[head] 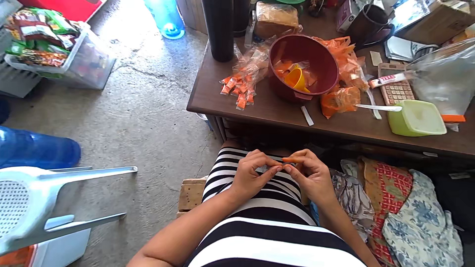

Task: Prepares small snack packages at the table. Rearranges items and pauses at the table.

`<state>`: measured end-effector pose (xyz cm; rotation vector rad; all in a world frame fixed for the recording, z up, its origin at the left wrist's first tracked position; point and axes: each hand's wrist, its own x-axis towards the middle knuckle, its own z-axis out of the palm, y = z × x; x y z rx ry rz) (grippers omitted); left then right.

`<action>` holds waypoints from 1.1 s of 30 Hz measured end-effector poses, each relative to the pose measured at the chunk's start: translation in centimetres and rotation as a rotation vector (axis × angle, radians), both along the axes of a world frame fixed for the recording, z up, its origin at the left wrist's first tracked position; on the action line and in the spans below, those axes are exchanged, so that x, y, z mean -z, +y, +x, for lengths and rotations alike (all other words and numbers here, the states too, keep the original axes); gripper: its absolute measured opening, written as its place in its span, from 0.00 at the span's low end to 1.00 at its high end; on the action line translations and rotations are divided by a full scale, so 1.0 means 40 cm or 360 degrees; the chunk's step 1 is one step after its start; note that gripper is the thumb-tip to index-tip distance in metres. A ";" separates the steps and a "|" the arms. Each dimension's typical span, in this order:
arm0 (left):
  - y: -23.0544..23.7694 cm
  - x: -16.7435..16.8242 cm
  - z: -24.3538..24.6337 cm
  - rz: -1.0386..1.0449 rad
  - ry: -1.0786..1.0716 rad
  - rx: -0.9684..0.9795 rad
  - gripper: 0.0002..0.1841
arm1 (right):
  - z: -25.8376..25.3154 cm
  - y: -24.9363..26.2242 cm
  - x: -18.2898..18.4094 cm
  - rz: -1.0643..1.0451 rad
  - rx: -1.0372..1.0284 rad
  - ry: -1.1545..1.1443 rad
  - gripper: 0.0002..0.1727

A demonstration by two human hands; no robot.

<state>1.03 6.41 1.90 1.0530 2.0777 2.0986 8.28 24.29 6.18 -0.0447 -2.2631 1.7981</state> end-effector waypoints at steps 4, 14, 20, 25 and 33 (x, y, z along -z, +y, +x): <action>-0.006 0.003 -0.001 0.0009 -0.0007 -0.0013 0.08 | 0.000 -0.002 0.001 -0.0031 -0.0006 -0.0031 0.11; -0.013 0.011 -0.003 0.0058 -0.0077 -0.0016 0.09 | 0.009 0.011 0.003 -0.0194 -0.0021 -0.0080 0.14; -0.014 0.011 -0.004 0.0057 -0.0092 -0.0030 0.08 | 0.008 -0.007 0.010 -0.0081 -0.0044 -0.0029 0.16; -0.013 0.013 -0.004 0.0062 -0.0078 -0.0040 0.08 | 0.004 -0.025 0.014 -0.0003 0.0028 -0.0044 0.14; -0.012 0.013 -0.007 0.0061 -0.0083 -0.0035 0.08 | -0.001 -0.027 0.014 -0.0007 0.0067 -0.0035 0.06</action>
